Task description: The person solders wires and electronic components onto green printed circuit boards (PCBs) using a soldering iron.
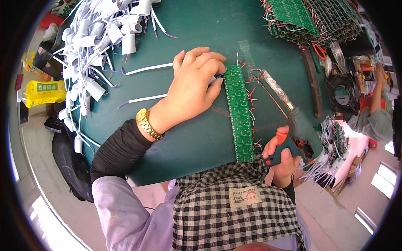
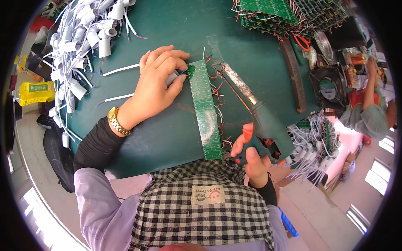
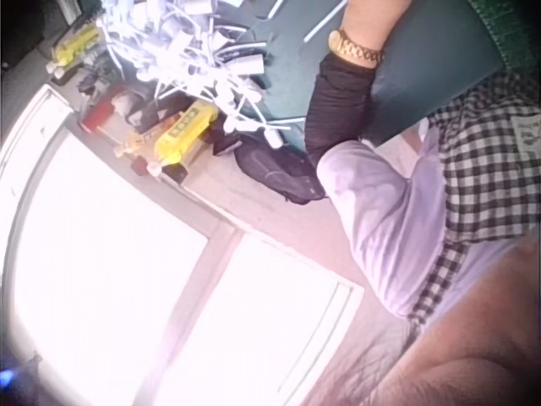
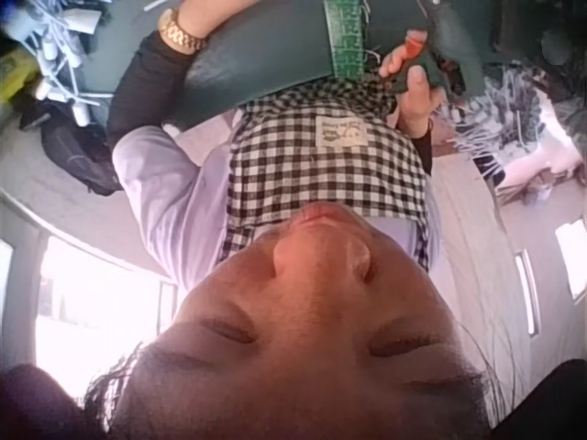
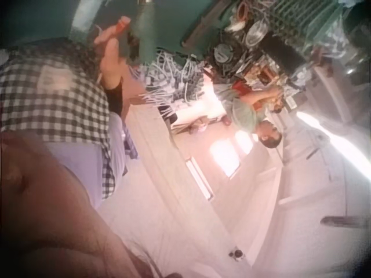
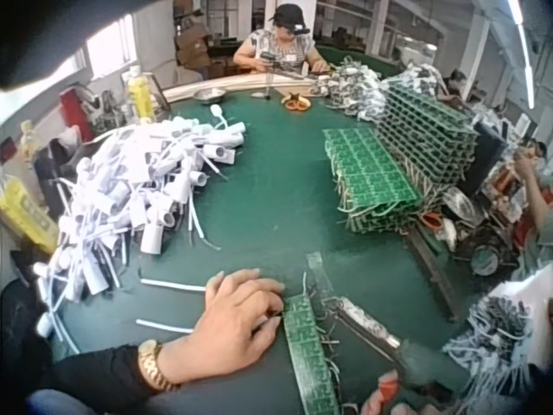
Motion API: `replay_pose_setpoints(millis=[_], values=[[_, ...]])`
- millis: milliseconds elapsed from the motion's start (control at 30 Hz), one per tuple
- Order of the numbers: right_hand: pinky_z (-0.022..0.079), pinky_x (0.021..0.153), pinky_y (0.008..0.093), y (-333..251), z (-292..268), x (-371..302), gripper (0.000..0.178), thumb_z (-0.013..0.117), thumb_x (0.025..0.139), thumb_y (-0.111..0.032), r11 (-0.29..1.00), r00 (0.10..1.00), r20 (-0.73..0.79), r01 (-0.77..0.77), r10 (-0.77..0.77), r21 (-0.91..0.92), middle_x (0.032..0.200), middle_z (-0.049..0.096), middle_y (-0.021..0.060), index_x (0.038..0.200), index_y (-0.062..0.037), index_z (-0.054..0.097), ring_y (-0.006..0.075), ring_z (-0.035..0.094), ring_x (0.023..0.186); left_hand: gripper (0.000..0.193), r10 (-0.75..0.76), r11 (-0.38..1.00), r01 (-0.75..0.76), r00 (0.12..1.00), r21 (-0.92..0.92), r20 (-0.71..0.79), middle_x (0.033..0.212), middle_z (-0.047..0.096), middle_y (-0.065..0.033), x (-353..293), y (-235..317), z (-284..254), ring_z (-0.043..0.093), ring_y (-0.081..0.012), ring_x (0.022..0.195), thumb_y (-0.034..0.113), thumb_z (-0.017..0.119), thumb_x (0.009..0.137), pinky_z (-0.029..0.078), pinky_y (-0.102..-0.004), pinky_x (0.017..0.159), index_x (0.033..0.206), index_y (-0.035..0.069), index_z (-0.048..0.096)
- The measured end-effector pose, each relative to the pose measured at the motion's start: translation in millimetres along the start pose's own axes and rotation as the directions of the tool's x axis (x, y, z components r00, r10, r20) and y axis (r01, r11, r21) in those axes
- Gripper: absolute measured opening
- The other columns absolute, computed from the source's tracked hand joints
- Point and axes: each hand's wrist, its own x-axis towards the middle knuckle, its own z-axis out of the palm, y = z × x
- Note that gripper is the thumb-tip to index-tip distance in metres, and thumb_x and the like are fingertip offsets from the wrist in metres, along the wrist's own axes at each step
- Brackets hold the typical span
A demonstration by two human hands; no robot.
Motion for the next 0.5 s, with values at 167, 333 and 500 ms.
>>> replay_pose_setpoints(millis=[167,333,500], values=[[0.046,0.053,0.0282,-0.3,-0.7,1.3,0.054,0.055,0.091,-0.032,1.0,1.0,0.019,0.002,-0.001,-0.026,0.071,0.052,0.0114,0.124,0.0065,0.036,0.0175,0.053,0.057,0.02,0.002,0.999,-0.002,1.0,-0.053,-0.002,0.112,0.058,-0.0041,0.8,-0.9,-1.4,0.045,-0.0335,0.117,0.005,0.065,0.073,0.027,-0.0566,0.098,0.088,0.009,0.051],[0.045,0.053,0.0282,1.0,-0.6,2.6,0.054,0.056,0.09,-0.032,1.0,1.0,0.024,-0.006,0.007,-0.019,0.071,0.052,0.0113,0.123,0.0063,0.036,0.0177,0.053,0.057,0.02,0.041,0.999,-0.04,0.999,-0.026,0.015,0.111,0.058,-0.0053,-0.8,-1.8,-1.4,0.046,-0.0337,0.116,0.005,0.065,0.073,0.027,-0.0565,0.098,0.087,0.008,0.051],[0.046,0.054,0.0285,-2.3,0.6,2.9,0.055,0.057,0.089,-0.033,0.999,1.0,0.019,-0.024,0.025,-0.046,0.071,0.052,0.0113,0.123,0.0063,0.036,0.0178,0.053,0.058,0.017,0.072,0.997,-0.072,0.997,-0.002,-0.001,0.113,0.058,-0.007,0.2,-0.9,-2.0,0.048,-0.0322,0.116,0.002,0.065,0.072,0.033,-0.045,0.096,0.084,0.007,0.053]])
